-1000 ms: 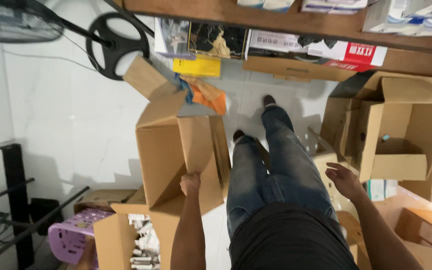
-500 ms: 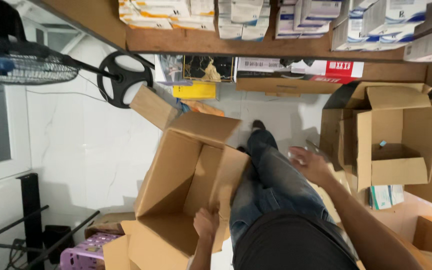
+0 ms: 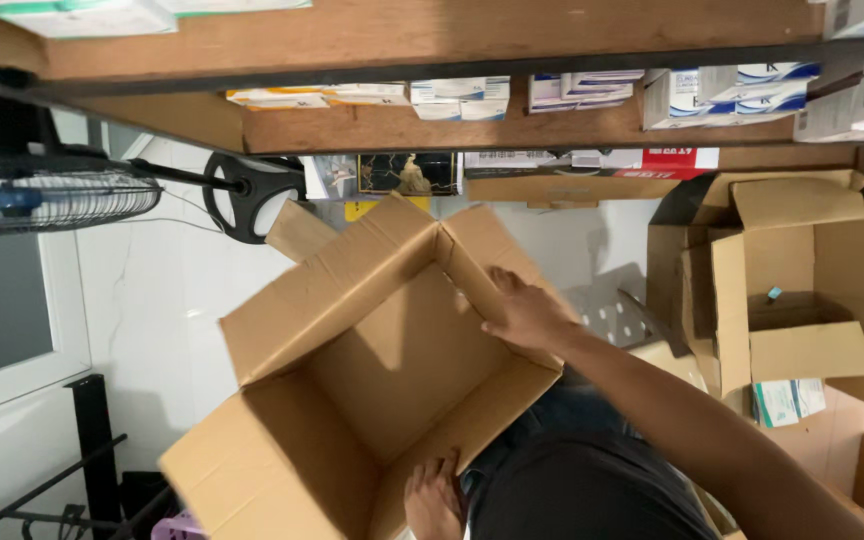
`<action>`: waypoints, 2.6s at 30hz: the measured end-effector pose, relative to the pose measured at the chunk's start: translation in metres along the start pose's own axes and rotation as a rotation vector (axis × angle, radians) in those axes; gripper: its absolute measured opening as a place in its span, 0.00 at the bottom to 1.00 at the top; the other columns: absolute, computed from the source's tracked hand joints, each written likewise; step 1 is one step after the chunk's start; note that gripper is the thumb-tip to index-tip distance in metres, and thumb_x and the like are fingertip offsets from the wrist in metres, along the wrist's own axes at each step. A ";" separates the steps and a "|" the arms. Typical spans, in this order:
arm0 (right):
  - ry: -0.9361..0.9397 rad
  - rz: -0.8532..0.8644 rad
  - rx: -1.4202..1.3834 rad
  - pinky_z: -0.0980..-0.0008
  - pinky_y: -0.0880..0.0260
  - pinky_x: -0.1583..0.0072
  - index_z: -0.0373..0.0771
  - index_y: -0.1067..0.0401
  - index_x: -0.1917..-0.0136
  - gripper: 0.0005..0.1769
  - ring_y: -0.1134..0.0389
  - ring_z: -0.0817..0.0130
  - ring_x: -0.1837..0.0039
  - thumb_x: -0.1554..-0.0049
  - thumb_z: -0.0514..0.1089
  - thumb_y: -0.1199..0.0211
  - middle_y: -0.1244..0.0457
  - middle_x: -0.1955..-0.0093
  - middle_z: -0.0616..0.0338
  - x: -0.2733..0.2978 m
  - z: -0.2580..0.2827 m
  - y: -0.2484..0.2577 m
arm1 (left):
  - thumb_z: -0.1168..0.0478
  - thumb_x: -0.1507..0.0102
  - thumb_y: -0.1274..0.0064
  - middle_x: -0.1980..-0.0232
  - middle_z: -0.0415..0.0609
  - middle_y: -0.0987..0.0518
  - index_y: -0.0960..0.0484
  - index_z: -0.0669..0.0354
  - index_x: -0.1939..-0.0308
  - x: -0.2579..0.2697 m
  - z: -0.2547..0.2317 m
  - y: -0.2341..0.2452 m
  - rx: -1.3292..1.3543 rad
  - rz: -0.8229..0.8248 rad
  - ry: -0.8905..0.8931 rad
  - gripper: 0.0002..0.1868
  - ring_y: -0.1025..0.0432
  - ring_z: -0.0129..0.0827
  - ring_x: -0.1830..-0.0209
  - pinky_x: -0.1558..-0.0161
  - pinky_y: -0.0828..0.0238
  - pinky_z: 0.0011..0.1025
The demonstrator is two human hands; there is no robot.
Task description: The person folds and stacks empty cardboard boxes, then moves to a shelf to arrange small medicine boxes into neat rows. The person handles the boxes by hand, aligning them on the shelf.
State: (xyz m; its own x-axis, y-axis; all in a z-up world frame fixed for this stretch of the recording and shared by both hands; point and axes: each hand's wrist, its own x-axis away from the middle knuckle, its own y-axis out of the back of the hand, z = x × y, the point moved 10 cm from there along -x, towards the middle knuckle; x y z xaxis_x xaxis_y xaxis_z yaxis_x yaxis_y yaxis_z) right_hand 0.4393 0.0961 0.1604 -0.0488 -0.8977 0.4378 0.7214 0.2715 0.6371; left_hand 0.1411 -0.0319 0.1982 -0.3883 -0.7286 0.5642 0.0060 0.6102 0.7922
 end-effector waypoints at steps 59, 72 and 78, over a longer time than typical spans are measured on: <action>-1.116 -0.543 -2.010 0.63 0.23 0.54 0.42 0.31 0.40 0.12 0.24 0.59 0.55 0.36 0.46 0.44 0.28 0.49 0.46 0.510 -0.041 -0.459 | 0.58 0.48 0.38 0.42 0.74 0.24 0.60 0.56 0.20 0.061 -0.094 -0.243 0.163 0.132 -0.501 0.60 0.29 0.64 0.41 0.40 0.32 0.49; -1.477 -0.746 -0.413 0.45 0.28 0.43 0.33 0.32 0.36 0.40 0.29 0.36 0.45 0.47 0.67 0.36 0.32 0.50 0.34 0.655 -0.177 -0.327 | 0.57 0.41 0.45 0.47 0.64 0.18 0.52 0.33 0.22 0.020 -0.113 -0.224 -0.149 0.267 -0.426 0.47 0.24 0.61 0.46 0.41 0.28 0.50; -1.380 -0.482 -0.430 0.50 0.25 0.41 0.38 0.22 0.48 0.18 0.26 0.42 0.44 0.44 0.50 0.43 0.29 0.49 0.42 0.600 -0.162 -0.373 | 0.54 0.35 0.51 0.52 0.58 0.15 0.45 0.30 0.22 0.005 -0.135 -0.171 -0.155 0.228 -0.504 0.37 0.20 0.57 0.51 0.46 0.24 0.49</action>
State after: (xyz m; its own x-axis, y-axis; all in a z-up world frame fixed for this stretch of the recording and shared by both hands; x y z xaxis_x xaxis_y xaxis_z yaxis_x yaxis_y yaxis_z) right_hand 0.2526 -0.5999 0.0825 -0.7423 0.2130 0.6353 0.5765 -0.2802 0.7676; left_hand 0.2626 -0.1822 0.0971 -0.7524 -0.3229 0.5741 0.2610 0.6541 0.7100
